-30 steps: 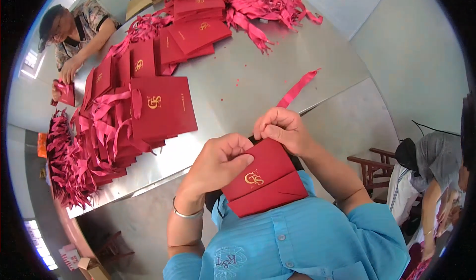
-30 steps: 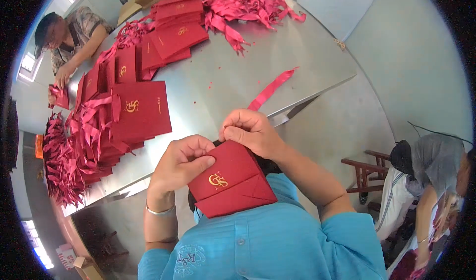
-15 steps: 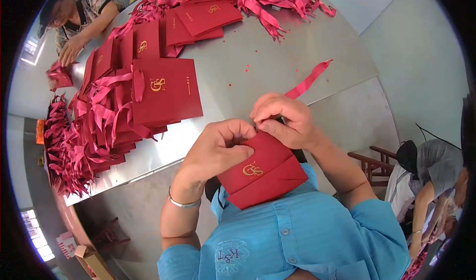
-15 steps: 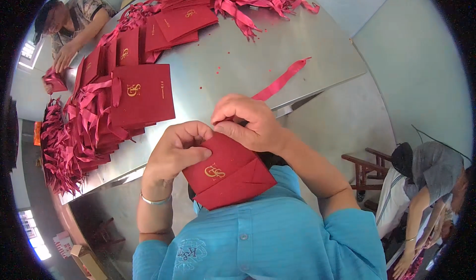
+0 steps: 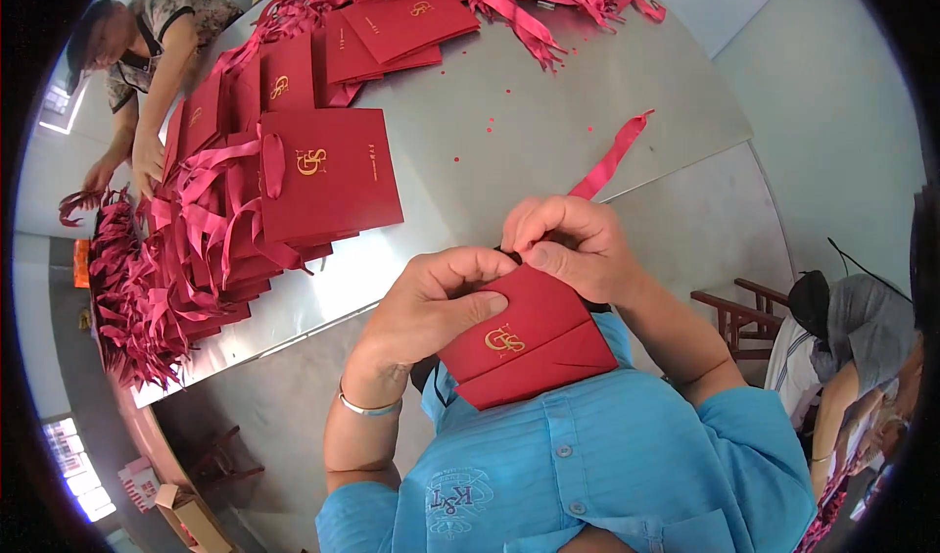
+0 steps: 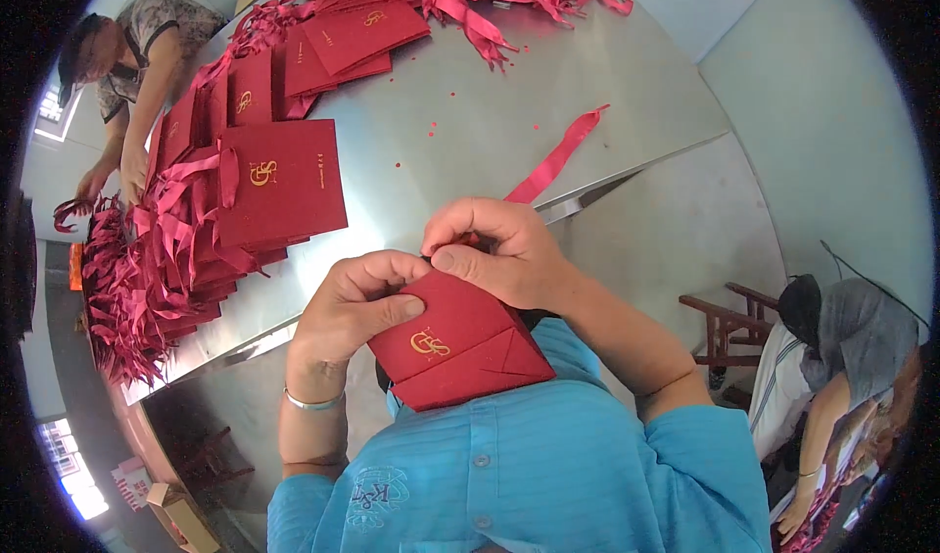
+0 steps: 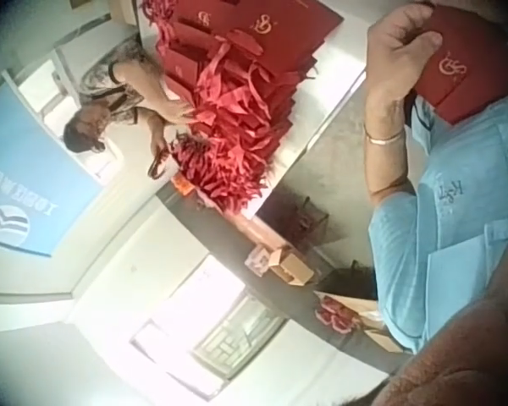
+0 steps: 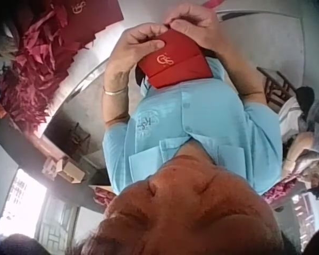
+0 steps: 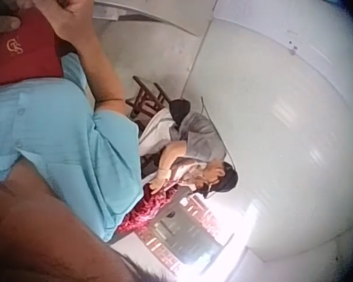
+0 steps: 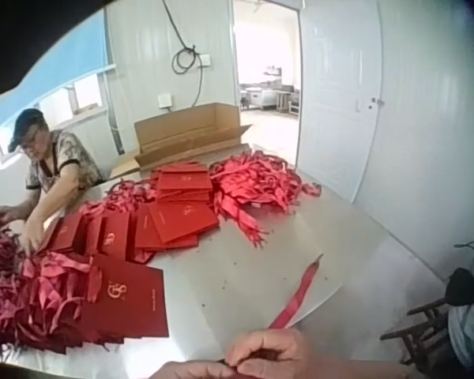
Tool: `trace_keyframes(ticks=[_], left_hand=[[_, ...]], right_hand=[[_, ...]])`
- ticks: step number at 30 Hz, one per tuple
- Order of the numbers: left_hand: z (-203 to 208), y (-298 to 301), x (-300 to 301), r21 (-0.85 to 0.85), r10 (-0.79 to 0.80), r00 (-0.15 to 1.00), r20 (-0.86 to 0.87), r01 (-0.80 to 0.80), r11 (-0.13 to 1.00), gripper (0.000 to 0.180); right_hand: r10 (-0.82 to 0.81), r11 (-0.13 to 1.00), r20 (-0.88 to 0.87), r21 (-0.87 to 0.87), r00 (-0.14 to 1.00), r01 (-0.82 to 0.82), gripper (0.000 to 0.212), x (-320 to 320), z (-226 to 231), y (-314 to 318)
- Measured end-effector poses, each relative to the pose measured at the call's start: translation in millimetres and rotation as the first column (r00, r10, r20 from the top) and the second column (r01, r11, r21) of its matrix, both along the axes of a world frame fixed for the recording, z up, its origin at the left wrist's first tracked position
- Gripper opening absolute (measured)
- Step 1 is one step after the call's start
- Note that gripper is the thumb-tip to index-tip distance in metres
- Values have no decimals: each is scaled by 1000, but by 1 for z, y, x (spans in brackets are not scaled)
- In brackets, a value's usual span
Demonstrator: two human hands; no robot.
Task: The person attaches ribbon handles to red gift bags by threading the ribbon through the bag openings and folds the bags by hand.
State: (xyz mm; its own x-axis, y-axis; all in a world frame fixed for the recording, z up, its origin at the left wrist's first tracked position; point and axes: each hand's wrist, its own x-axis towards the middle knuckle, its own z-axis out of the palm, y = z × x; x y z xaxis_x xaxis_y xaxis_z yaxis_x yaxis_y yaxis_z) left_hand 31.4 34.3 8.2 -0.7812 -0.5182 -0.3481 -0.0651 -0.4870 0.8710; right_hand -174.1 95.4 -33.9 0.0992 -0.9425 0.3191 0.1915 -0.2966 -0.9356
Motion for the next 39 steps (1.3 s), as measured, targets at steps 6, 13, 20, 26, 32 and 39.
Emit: trace_keyframes(ticks=[6, 13, 20, 26, 32, 39], left_hand=[[-4, -6, 6, -3, -157, 980, -119, 157, 988, 19], [-7, 0, 1, -101, -57, 998, -33, 54, 993, 17], [-8, -2, 0, -105, -19, 1000, -24, 17, 994, 20], [-10, 0, -2, -76, 42, 998, -43, -45, 996, 19], [-13, -7, 1, -14, 12, 998, -60, -13, 1000, 21], [-8, -13, 6, 29, -60, 997, -44, 62, 998, 24]], right_hand=[[86, 995, 100, -54, 991, -81, 6, 8, 2, -2], [-25, 997, 69, 76, 997, 20, 8, 1, -7, 0], [36, 995, 56, 94, 998, -41, 12, -10, 3, -7], [44, 998, 78, 36, 996, -47, 12, -5, -1, -11], [14, 999, 59, 30, 998, -16, 12, -5, -5, -12], [5, 994, 102, 111, 995, -17, 12, 2, -10, -9]])
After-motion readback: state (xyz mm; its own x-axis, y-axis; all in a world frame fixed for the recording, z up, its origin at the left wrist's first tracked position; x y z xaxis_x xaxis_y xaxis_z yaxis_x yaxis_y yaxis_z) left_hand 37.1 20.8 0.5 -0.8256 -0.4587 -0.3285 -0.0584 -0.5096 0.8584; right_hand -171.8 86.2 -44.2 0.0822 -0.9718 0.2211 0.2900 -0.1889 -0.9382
